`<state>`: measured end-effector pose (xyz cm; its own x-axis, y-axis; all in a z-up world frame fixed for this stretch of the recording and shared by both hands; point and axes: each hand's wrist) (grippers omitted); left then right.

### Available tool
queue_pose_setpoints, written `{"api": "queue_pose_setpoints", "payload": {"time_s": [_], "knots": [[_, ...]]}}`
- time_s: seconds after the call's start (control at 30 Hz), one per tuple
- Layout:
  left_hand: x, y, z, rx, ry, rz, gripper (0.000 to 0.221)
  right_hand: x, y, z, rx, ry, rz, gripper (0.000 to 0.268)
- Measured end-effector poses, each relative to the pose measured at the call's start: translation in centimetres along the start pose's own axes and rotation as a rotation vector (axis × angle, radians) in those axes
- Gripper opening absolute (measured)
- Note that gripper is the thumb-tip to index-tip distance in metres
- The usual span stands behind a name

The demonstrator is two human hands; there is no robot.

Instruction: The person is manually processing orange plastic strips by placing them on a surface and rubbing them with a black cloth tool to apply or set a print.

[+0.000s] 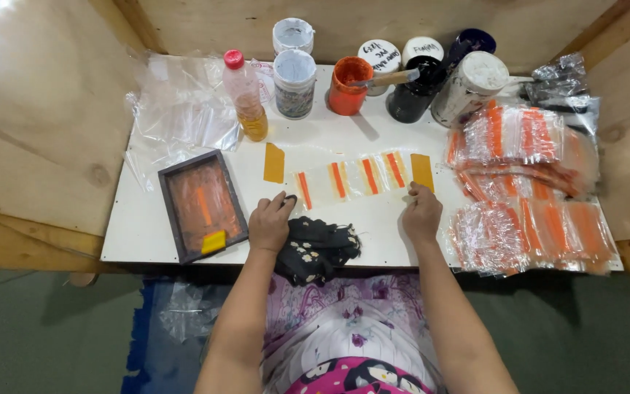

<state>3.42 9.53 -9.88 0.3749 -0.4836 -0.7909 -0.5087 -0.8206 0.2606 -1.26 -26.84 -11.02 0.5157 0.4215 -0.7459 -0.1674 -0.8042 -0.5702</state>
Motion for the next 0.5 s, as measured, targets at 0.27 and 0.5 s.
{"api": "queue_pose_setpoints", "payload": {"time_s": [0.27, 0.5], "knots": [[0.5, 0.5, 1.0, -0.031, -0.008, -0.001, 0.026, 2.0, 2.8, -1.4, -0.051, -0.074, 0.231, 0.023], [0.0, 1.7, 0.1, -0.053, -0.04, 0.006, 0.028, 4.4, 4.5, -6.1, -0.194, -0.119, 0.299, 0.027]]}}
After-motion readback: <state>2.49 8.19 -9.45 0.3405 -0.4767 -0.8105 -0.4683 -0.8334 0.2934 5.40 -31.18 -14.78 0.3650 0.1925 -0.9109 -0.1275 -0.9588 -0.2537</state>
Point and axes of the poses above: each hand's wrist, its own z-axis away from the middle knuckle, its own x-axis out of the palm, y = z × x, and after that the axes turned 7 degrees about z, right-handed
